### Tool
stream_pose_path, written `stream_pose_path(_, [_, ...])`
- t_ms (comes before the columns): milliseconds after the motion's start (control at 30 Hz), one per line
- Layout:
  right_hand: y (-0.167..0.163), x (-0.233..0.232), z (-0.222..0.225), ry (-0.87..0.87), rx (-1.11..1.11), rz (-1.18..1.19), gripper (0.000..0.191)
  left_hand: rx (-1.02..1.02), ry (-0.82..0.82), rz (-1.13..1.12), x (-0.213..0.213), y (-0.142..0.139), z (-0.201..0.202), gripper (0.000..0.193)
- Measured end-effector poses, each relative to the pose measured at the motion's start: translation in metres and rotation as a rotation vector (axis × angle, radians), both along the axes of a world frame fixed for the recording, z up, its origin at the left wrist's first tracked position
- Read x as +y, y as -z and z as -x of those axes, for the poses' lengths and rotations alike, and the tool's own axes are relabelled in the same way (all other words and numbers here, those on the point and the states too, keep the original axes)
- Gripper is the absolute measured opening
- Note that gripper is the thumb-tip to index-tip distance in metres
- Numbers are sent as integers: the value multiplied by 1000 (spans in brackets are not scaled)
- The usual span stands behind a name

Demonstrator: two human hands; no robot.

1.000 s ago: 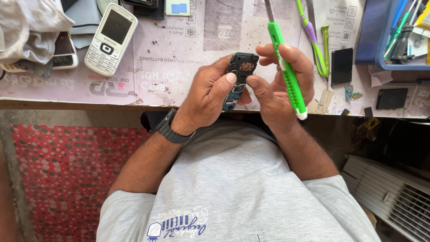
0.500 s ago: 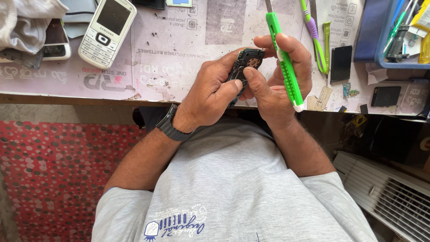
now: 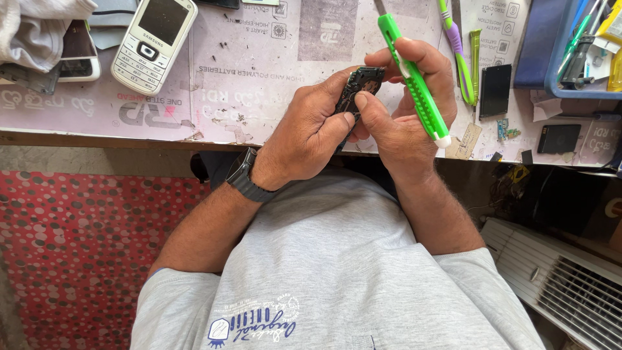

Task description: The person uses a green utility knife to scrape and pry at a small black component on a mobile phone motherboard. They then handle a disassembled flip phone, inspecting its screen and keypad assembly.

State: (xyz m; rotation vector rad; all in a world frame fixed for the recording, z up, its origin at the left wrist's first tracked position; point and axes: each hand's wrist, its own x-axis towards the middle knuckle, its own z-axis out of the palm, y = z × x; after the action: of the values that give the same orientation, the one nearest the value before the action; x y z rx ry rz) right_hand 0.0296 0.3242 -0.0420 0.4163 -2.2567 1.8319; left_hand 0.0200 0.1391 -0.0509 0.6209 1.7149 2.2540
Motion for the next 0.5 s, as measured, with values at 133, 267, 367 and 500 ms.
stream_pose_path(133, [-1,-1,0,-14,-32,8,54,-28,3,24,1,4,-1,51])
stream_pose_path(267, [2,-2,0,-22,-23,5,55,-81,31,-53,1,9,0,47])
stream_pose_path(367, [8,-1,-2,-18,23,84,50,-161,64,-208,1,13,-1,43])
stream_pose_path(500, [21,3,-4,53,141,186,38,-208,73,-270,2,20,-2,42])
